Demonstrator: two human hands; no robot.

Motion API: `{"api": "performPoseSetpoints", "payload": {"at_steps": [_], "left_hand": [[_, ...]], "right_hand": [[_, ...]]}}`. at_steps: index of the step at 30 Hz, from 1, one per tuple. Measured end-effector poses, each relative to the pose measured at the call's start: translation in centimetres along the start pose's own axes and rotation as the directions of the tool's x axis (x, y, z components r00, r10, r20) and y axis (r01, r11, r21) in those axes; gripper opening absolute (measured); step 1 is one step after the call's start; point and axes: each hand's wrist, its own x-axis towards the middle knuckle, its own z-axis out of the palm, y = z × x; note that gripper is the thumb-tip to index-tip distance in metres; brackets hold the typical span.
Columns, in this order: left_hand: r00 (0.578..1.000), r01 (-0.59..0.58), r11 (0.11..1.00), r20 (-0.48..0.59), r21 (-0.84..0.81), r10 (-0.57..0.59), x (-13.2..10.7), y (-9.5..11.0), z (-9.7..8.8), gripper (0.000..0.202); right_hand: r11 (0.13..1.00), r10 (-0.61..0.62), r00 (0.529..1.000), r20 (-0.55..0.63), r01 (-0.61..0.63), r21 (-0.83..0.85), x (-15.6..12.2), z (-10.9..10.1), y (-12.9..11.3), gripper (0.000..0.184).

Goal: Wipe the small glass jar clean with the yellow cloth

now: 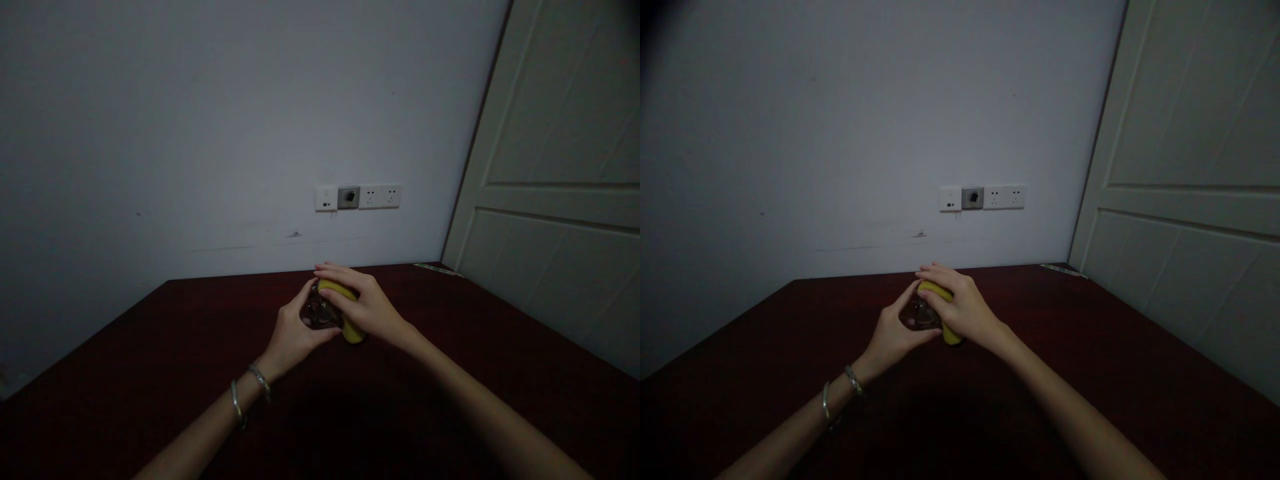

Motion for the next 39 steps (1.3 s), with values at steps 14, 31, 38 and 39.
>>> {"api": "performPoseSetpoints", "payload": {"at_steps": [14,31,38,39], "left_hand": [[0.999,-0.018,0.999,-0.043,0.051,0.021,0.2,0.3,0.0,0.084],[0.998,-0.048,0.993,-0.039,0.104,0.052,0.1,0.3,0.0,0.081],[0.983,-0.181,0.968,0.017,0.173,0.181,0.2,0.2,-0.5,0.077],[0.978,-0.208,0.961,0.033,0.183,0.206,0.2,0.2,-0.5,0.076]], "right_hand": [[0.984,-0.174,0.983,0.058,0.171,0.049,-0.2,-1.0,-0.3,0.011],[0.989,-0.105,0.994,0.016,0.102,0.111,0.0,-0.7,-0.4,0.008],[0.989,-0.073,0.997,-0.012,0.073,0.128,-0.1,-0.6,-0.4,0.007],[0.990,-0.032,0.998,-0.053,0.039,0.136,-0.1,-0.4,-0.3,0.005]]}}
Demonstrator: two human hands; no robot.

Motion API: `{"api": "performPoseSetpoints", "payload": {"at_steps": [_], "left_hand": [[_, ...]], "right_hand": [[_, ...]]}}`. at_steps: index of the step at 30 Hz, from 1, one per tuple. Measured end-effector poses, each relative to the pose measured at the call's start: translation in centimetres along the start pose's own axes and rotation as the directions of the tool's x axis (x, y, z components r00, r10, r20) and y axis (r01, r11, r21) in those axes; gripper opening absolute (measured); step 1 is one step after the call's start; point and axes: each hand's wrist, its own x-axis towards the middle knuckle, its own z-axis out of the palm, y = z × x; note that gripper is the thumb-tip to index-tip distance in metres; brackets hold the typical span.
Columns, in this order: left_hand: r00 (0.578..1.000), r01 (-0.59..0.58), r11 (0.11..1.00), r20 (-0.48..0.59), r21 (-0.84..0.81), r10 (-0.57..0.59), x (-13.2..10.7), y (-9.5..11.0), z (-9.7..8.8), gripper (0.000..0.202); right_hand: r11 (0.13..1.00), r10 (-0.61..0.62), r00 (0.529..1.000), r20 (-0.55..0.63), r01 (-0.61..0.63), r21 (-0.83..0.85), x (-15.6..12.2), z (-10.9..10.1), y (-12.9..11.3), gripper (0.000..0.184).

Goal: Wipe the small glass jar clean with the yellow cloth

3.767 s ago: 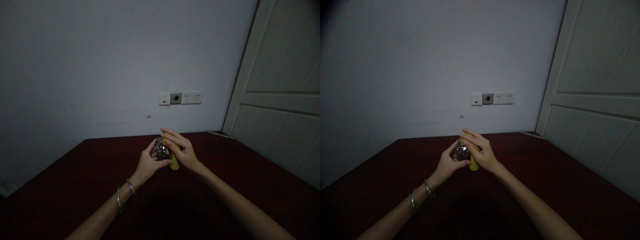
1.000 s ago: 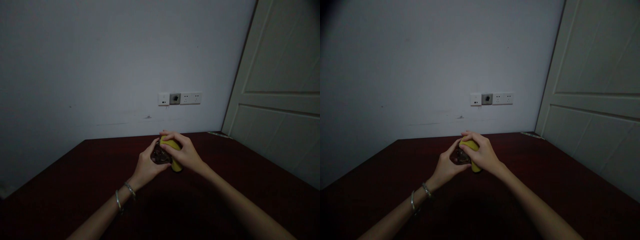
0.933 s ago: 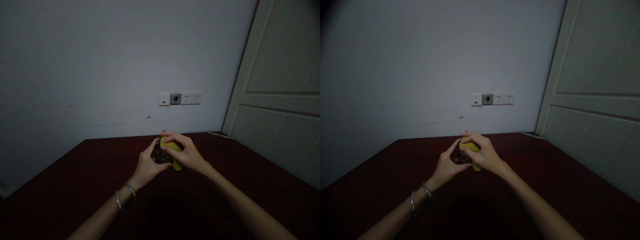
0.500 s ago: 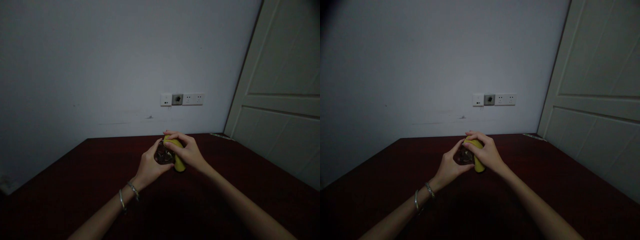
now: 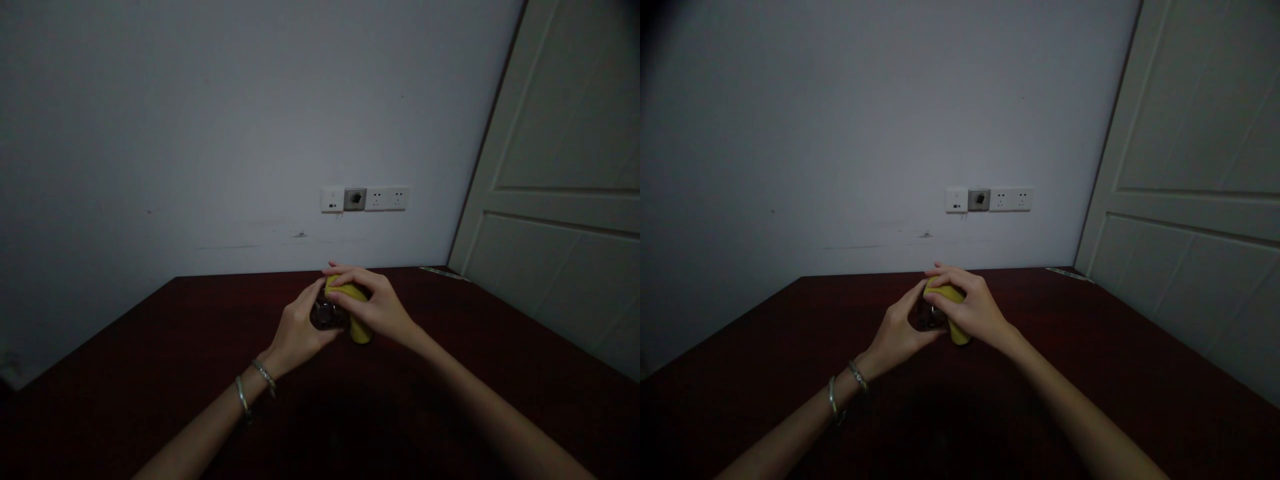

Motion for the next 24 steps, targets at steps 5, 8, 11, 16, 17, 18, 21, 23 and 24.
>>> {"api": "performPoseSetpoints", "payload": {"at_steps": [5,8,11,16,17,18,21,23,24], "left_hand": [[1.000,-0.009,1.000,0.022,-0.022,0.010,-0.1,0.2,0.2,0.075],[0.997,0.072,0.995,0.001,-0.066,-0.072,-0.1,0.3,0.4,0.076],[0.980,0.190,0.957,-0.018,-0.218,-0.199,0.1,0.4,0.4,0.077],[0.955,0.261,0.850,-0.009,-0.458,-0.298,0.6,0.5,0.4,0.069],[0.948,0.279,0.835,-0.004,-0.474,-0.318,0.6,0.5,0.4,0.071],[0.940,0.299,0.819,0.004,-0.489,-0.341,0.7,0.5,0.5,0.075],[0.922,0.344,0.777,0.034,-0.528,-0.385,0.5,0.6,0.7,0.083],[0.920,0.348,0.767,0.041,-0.539,-0.389,0.5,0.6,0.7,0.083],[0.920,0.348,0.766,0.040,-0.541,-0.390,0.5,0.6,0.7,0.083]], "right_hand": [[0.996,0.095,0.991,-0.098,-0.094,0.014,0.0,0.4,0.5,0.005],[1.000,-0.004,0.998,-0.060,0.003,-0.015,0.0,0.1,0.3,0.005],[0.990,-0.127,0.991,0.050,0.130,-0.062,-0.1,0.1,-0.2,0.009],[0.960,-0.245,0.966,0.084,0.254,-0.119,-0.4,0.7,-0.4,0.012],[0.965,-0.235,0.971,0.053,0.240,-0.109,-0.4,0.8,-0.3,0.011],[0.973,-0.213,0.977,0.010,0.213,-0.092,-0.4,0.9,-0.1,0.010],[0.996,-0.085,0.991,-0.101,0.085,-0.004,-0.2,1.1,0.4,0.006],[0.999,0.008,0.990,-0.140,-0.001,0.046,-0.1,1.2,0.6,0.006],[0.998,0.039,0.988,-0.149,-0.030,0.060,-0.1,1.2,0.7,0.007]]}}
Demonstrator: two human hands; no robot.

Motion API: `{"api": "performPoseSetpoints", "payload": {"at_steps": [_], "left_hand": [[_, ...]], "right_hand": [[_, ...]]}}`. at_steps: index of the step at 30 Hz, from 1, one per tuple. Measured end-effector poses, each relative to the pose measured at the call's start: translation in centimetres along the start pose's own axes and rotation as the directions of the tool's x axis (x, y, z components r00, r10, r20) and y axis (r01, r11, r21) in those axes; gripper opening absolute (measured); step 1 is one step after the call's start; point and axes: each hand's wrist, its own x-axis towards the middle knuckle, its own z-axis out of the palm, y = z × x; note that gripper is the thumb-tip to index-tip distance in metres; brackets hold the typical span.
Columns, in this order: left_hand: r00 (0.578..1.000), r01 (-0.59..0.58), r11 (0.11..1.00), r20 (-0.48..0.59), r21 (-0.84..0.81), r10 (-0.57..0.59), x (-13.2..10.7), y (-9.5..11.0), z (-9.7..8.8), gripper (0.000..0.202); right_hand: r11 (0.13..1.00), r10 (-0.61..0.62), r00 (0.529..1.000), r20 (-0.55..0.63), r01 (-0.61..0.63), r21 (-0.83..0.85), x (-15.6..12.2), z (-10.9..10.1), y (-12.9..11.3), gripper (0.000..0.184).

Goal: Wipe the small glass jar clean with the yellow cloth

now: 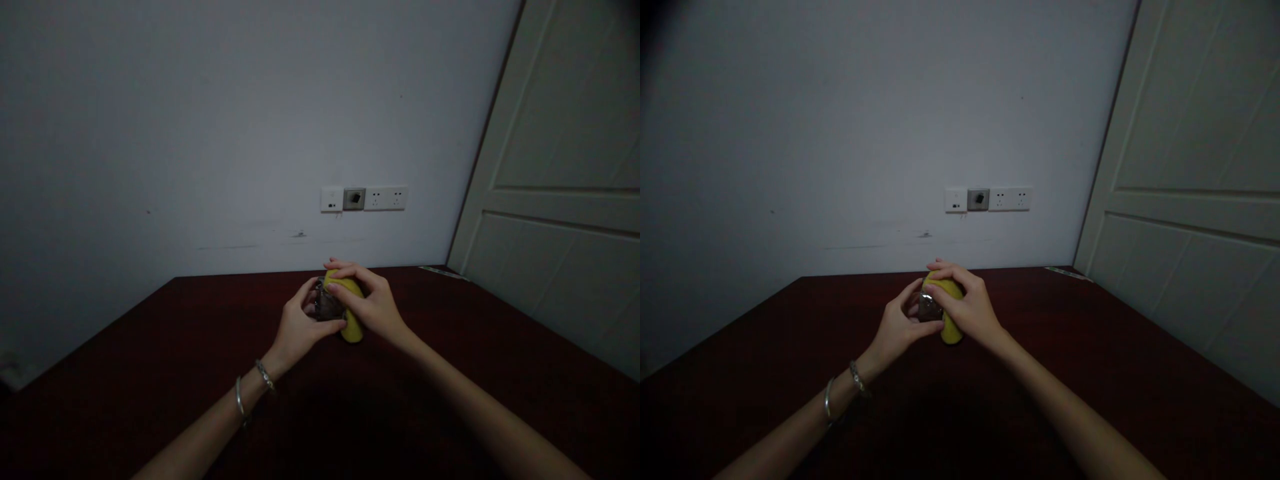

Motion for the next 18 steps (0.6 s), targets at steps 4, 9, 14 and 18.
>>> {"api": "performPoseSetpoints", "payload": {"at_steps": [4,9,14,18], "left_hand": [[1.000,0.023,0.999,0.008,-0.042,-0.023,0.1,0.2,0.0,0.081],[0.999,-0.017,0.996,0.027,-0.082,0.019,0.2,0.3,-0.1,0.071],[0.999,-0.027,0.999,-0.016,0.039,0.028,-0.2,-0.1,0.0,0.081],[0.998,-0.062,0.981,-0.019,0.182,0.067,-0.4,-0.4,0.1,0.077]], "right_hand": [[0.996,-0.076,0.996,0.053,0.078,-0.037,-0.1,-0.2,-0.5,0.007],[0.944,-0.261,0.926,0.273,0.304,-0.126,-0.2,-0.4,-1.0,0.009],[0.990,-0.084,0.996,0.012,0.085,-0.110,-0.4,0.2,-0.3,0.007],[0.994,-0.030,1.000,0.004,0.030,-0.107,-0.4,0.2,0.2,0.008]]}}
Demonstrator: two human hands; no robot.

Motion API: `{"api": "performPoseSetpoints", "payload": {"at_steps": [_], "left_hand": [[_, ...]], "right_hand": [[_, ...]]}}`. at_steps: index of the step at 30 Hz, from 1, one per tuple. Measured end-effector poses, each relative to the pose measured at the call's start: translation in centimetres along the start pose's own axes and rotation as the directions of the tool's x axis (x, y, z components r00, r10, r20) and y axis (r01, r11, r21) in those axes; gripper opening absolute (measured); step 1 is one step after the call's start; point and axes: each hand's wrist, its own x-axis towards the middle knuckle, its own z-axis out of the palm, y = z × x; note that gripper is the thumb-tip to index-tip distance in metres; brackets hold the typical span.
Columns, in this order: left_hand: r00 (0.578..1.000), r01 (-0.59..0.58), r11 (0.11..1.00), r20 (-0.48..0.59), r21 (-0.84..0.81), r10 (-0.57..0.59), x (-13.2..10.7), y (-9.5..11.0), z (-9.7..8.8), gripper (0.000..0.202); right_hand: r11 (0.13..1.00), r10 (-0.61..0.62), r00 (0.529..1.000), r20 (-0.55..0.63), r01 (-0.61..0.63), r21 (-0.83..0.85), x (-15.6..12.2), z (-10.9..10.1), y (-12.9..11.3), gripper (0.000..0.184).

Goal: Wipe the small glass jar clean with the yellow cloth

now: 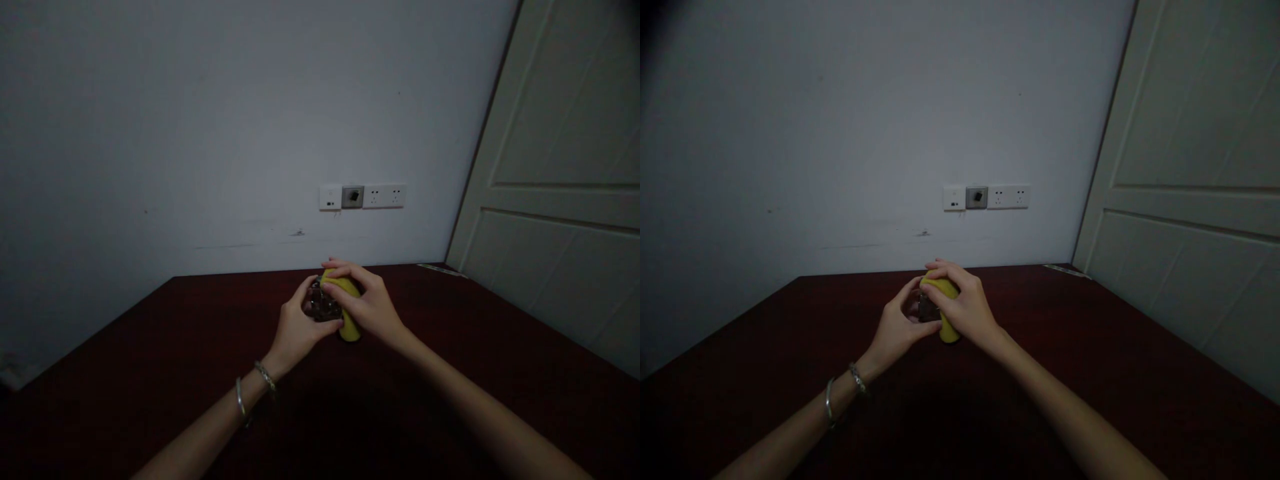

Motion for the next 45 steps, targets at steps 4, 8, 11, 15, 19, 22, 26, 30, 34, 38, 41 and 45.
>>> {"api": "performPoseSetpoints", "payload": {"at_steps": [4,8,11,15,19,22,26,30,34,38,41,45], "left_hand": [[0.999,-0.035,0.998,-0.026,0.043,0.036,0.1,0.2,-0.1,0.073],[0.997,-0.069,0.998,-0.021,-0.007,0.069,0.3,0.7,-0.2,0.068],[1.000,-0.011,0.996,0.008,-0.087,0.011,0.4,0.8,-0.2,0.072],[0.997,0.080,0.978,0.029,-0.194,-0.076,0.3,0.5,-0.2,0.086],[0.991,0.133,0.963,0.045,-0.234,-0.126,0.3,0.4,-0.1,0.091],[0.992,0.115,0.949,0.086,-0.293,-0.094,0.3,0.7,-0.1,0.078],[0.994,0.093,0.949,0.090,-0.302,-0.069,0.4,0.9,-0.2,0.066],[0.991,0.129,0.958,0.071,-0.254,-0.115,0.3,1.0,-0.4,0.084],[0.988,0.154,0.963,0.048,-0.222,-0.147,0.2,1.1,-0.3,0.095],[0.987,0.162,0.955,0.056,-0.247,-0.153,0.3,1.1,-0.3,0.087],[0.992,0.126,0.948,0.064,-0.292,-0.113,0.5,1.1,-0.4,0.071],[0.993,0.105,0.945,0.080,-0.311,-0.084,0.5,1.5,-0.5,0.070]], "right_hand": [[0.976,-0.202,0.966,0.162,0.212,-0.050,0.2,-0.7,-0.7,0.007],[0.927,-0.322,0.876,0.359,0.369,-0.069,0.5,-1.2,-1.5,0.009],[0.952,-0.283,0.918,0.279,0.303,-0.033,0.5,-1.0,-1.3,0.006],[0.994,-0.098,0.989,0.106,0.092,0.065,0.5,-0.7,-0.2,0.006],[0.995,-0.072,0.987,0.144,0.060,0.085,0.7,-1.3,-0.2,0.008],[0.979,-0.203,0.935,0.291,0.202,0.034,0.9,-1.9,-1.1,0.007],[0.959,-0.270,0.889,0.370,0.283,0.020,0.9,-2.0,-1.7,0.007],[0.983,-0.154,0.974,0.168,0.134,0.122,0.8,-1.4,-0.7,0.007],[0.960,0.029,0.994,0.108,-0.057,0.272,0.9,-1.5,0.2,0.008],[0.977,-0.079,0.982,0.169,0.042,0.211,1.0,-1.8,-0.4,0.009],[0.966,-0.259,0.919,0.296,0.238,0.103,0.8,-1.8,-1.4,0.008],[0.960,-0.279,0.929,0.243,0.265,0.090,0.6,-1.4,-1.7,0.009]]}}
